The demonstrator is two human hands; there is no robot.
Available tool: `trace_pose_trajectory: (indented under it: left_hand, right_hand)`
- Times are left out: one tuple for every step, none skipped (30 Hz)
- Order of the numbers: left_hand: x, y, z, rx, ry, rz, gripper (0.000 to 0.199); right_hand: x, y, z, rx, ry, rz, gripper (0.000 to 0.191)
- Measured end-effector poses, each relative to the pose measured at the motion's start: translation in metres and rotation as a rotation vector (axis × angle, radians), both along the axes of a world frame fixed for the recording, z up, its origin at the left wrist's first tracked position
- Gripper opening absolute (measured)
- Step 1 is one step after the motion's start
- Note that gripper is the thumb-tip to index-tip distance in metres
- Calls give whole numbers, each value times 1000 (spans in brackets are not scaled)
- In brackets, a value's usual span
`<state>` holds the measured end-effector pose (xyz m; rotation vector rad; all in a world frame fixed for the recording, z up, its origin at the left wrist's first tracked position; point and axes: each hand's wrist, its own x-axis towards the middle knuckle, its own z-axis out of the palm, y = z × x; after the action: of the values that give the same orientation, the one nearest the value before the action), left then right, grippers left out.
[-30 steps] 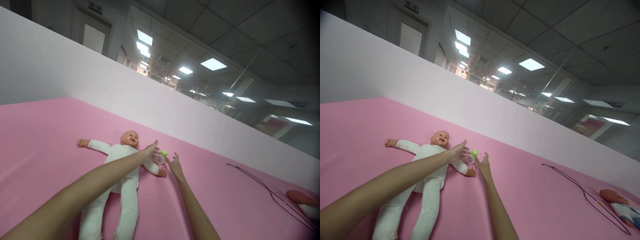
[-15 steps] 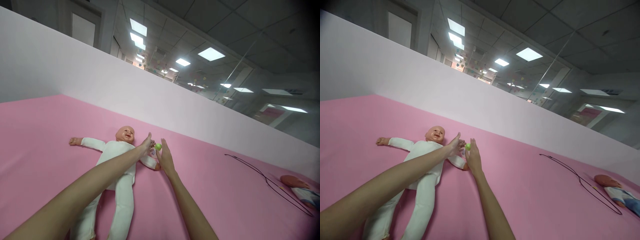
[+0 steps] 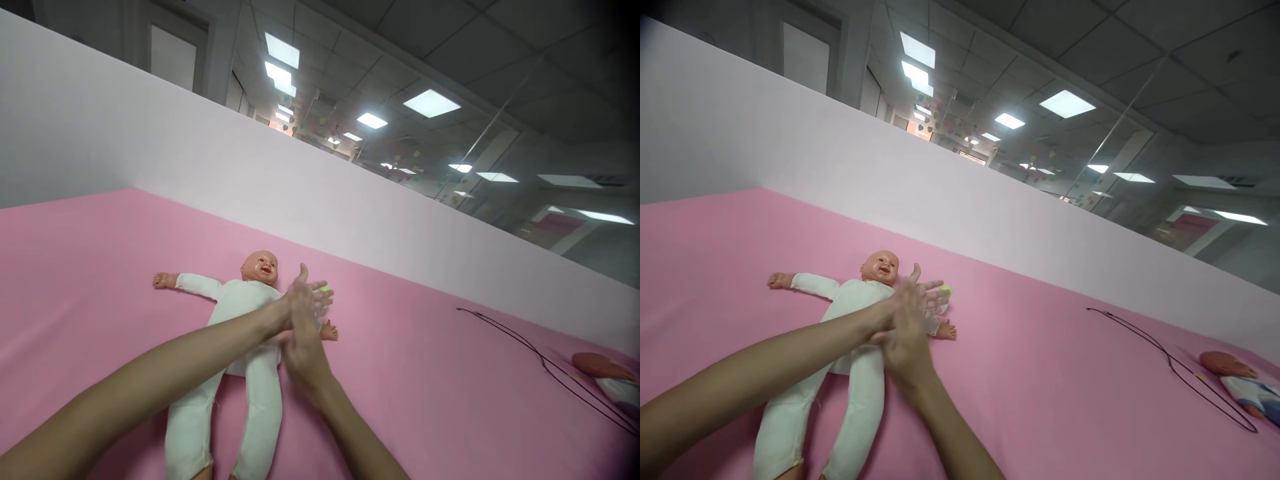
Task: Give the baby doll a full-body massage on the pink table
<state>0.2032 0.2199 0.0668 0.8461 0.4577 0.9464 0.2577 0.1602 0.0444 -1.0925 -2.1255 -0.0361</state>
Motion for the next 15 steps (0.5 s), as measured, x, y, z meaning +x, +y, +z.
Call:
trace_pose_trajectory:
  left_hand:
    - [2, -16, -1, 18, 0, 31, 83]
    - [2, -30, -1, 35, -18, 70, 81]
    - [-3, -42, 0, 50, -73, 150, 83]
    - [-12, -51, 4, 47, -114, 173, 86]
    - [-25, -55, 9, 53, -134, 34, 87]
    - [-40, -57, 16, 37, -148, -166, 88]
    - [-54, -56, 24, 6, -175, -256, 92]
    - [-67, -55, 31, 4, -204, -250, 93]
    - [-75, -55, 36, 14, -236, -218, 92]
    - [-78, -57, 39, 28, -268, -133, 91]
    - [-77, -62, 40, 50, -303, -15, 89]
    - [-71, -69, 38, 65, -338, 113, 88]
    - [-63, -79, 35, 71, -368, 233, 88]
    - [-55, -88, 32, 73, -417, 372, 88]
    - [-50, -98, 29, 51, -445, 411, 88]
  right_hand:
    - [-12, -6, 8, 65, -102, 79, 77]
    - [-19, -8, 16, 127, -142, 105, 77]
    - [-22, -6, 24, 165, -141, 103, 78]
    - [-22, -3, 29, 181, -111, 65, 75]
    - [-20, 1, 33, 175, -58, 2, 71]
    - [-18, 4, 34, 154, -2, -69, 67]
    - [-17, 4, 32, 130, 42, -134, 65]
    - [-18, 2, 29, 115, 62, -169, 64]
    - [-22, -3, 25, 112, 59, -165, 66]
    - [-28, -11, 21, 124, 45, -134, 70]
    - [-35, -19, 19, 147, 9, -58, 75]
    - [-43, -26, 19, 179, -21, 10, 82]
    - [-49, -31, 22, 211, -43, 59, 87]
    - [-53, -33, 27, 235, -62, 109, 87]
    - [-55, -33, 34, 234, -34, 130, 86]
